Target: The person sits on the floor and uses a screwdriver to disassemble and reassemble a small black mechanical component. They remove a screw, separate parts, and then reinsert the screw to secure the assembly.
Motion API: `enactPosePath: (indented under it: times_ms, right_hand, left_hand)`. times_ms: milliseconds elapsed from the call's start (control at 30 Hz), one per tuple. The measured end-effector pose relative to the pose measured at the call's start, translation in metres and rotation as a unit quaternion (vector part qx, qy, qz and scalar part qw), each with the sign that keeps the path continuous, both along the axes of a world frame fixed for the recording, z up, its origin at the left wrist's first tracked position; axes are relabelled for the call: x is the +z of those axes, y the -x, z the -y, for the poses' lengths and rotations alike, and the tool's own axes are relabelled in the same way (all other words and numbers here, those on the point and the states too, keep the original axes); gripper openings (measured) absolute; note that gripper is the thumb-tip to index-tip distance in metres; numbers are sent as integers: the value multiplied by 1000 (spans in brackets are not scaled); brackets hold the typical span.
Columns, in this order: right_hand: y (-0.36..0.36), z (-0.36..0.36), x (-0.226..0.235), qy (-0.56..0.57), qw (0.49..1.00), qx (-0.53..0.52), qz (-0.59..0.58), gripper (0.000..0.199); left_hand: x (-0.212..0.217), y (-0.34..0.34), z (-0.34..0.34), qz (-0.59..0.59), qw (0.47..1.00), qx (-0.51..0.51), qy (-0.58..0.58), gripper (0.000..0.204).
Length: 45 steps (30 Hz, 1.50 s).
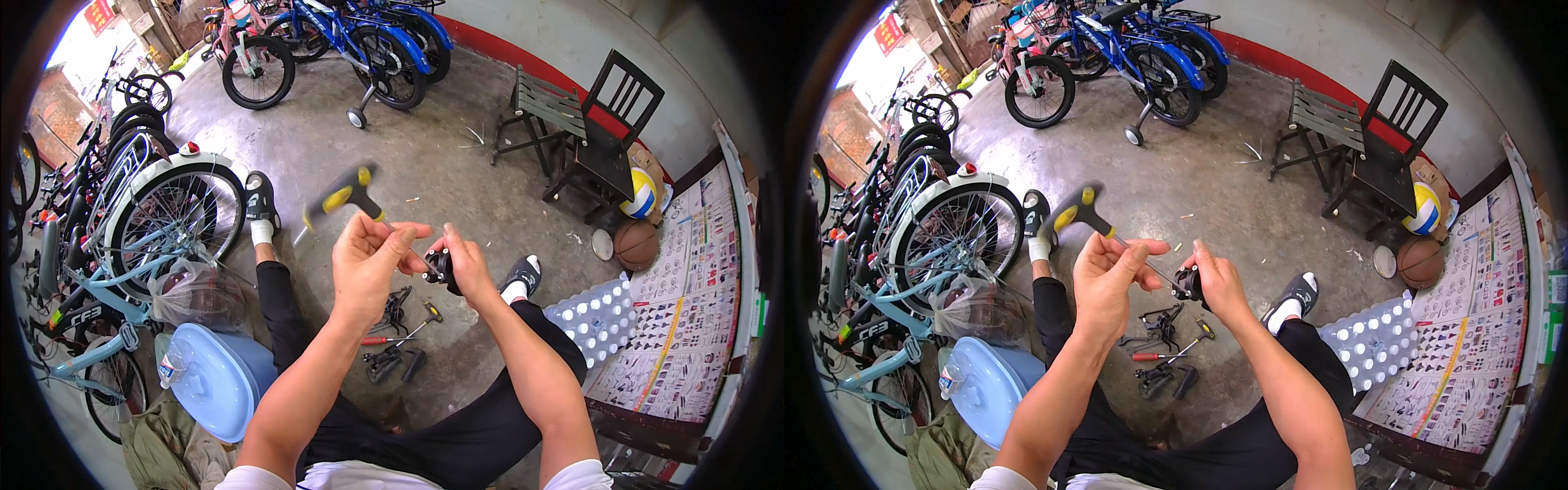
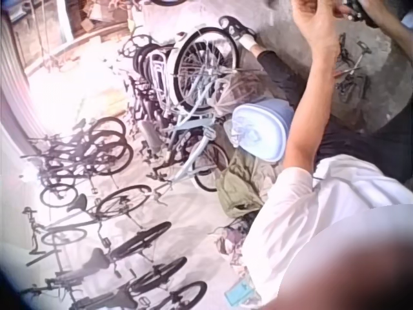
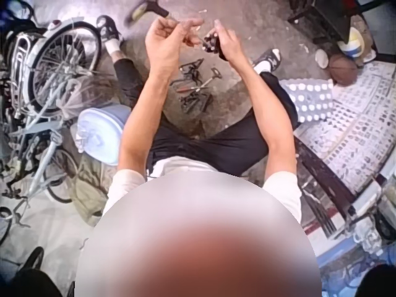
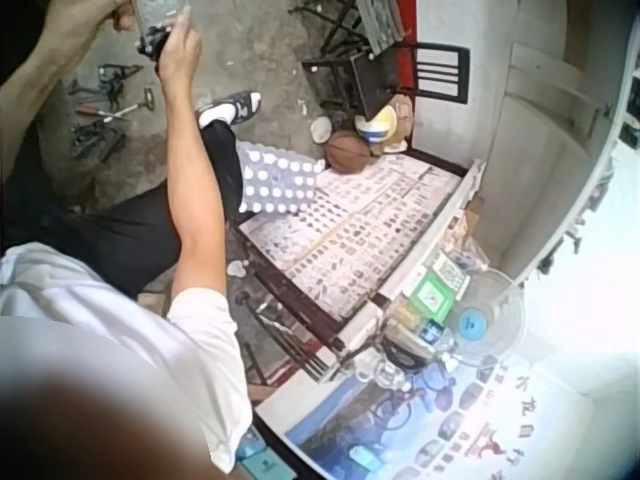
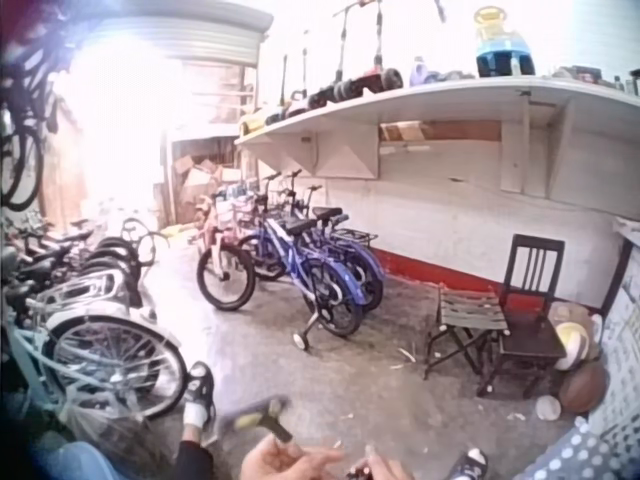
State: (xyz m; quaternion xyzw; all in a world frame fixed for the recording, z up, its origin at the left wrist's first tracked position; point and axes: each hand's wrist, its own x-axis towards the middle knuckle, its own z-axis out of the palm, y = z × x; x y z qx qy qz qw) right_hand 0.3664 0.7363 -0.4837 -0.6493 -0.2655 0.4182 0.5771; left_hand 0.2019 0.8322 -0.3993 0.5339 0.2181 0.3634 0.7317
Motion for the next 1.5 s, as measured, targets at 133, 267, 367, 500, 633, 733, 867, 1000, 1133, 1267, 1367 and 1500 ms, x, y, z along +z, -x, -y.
enactPosePath:
  times_ms: [133, 267, 367, 500, 633, 733, 867, 1000, 1133, 1267, 1367, 1500]
  right_hand:
    - [6, -2, 8, -5, 1000, 0, -3, 78]
    - [3, -1, -1, 10, 1000, 19, 12, 83]
    - [-1, -1, -13, 28, 997, 21, 70, 85]
    - [-1, 0, -17, 25, 994, 10, 104, 84]
    - [7, 1, -1, 9, 990, 32, 135, 76]
    - [8, 2, 6, -36, 994, 55, 93, 67]
    - [13, 7, 17, -41, 989, 132, 53, 55]
    - [13, 13, 27, -89, 971, 221, -7, 46]
    - [18, 15, 29, -32, 962, 269, -38, 47]
    - [35, 16, 23, -32, 960, 278, 16, 44]
    - [37, 15, 6, -68, 966, 249, -17, 47]
    - [29, 17, 14, -51, 969, 244, 0, 57]
  left_hand:
    - [5, 7, 1, 8, 999, -30, 16, 22]
    - [8, 10, -2, 8, 999, -39, 12, 24]
    - [1, 11, -3, 14, 999, -15, 26, 18]
    - [5, 10, 5, -4, 1000, 14, 14, 13]
    - [7, 15, 7, -18, 999, -27, -10, 15]
    - [7, 18, 4, -19, 998, -41, -40, 29]
    - [9, 23, 3, -38, 997, 6, -67, 19]
    - [10, 22, 0, 23, 999, 44, -11, 23]
    - [6, 25, -7, -24, 997, 68, -8, 23]
    - [0, 28, -10, -59, 995, 79, 5, 23]
    - [-5, 30, -14, -56, 994, 96, 7, 18]
    - [-2, 35, -14, -44, 995, 87, 25, 16]
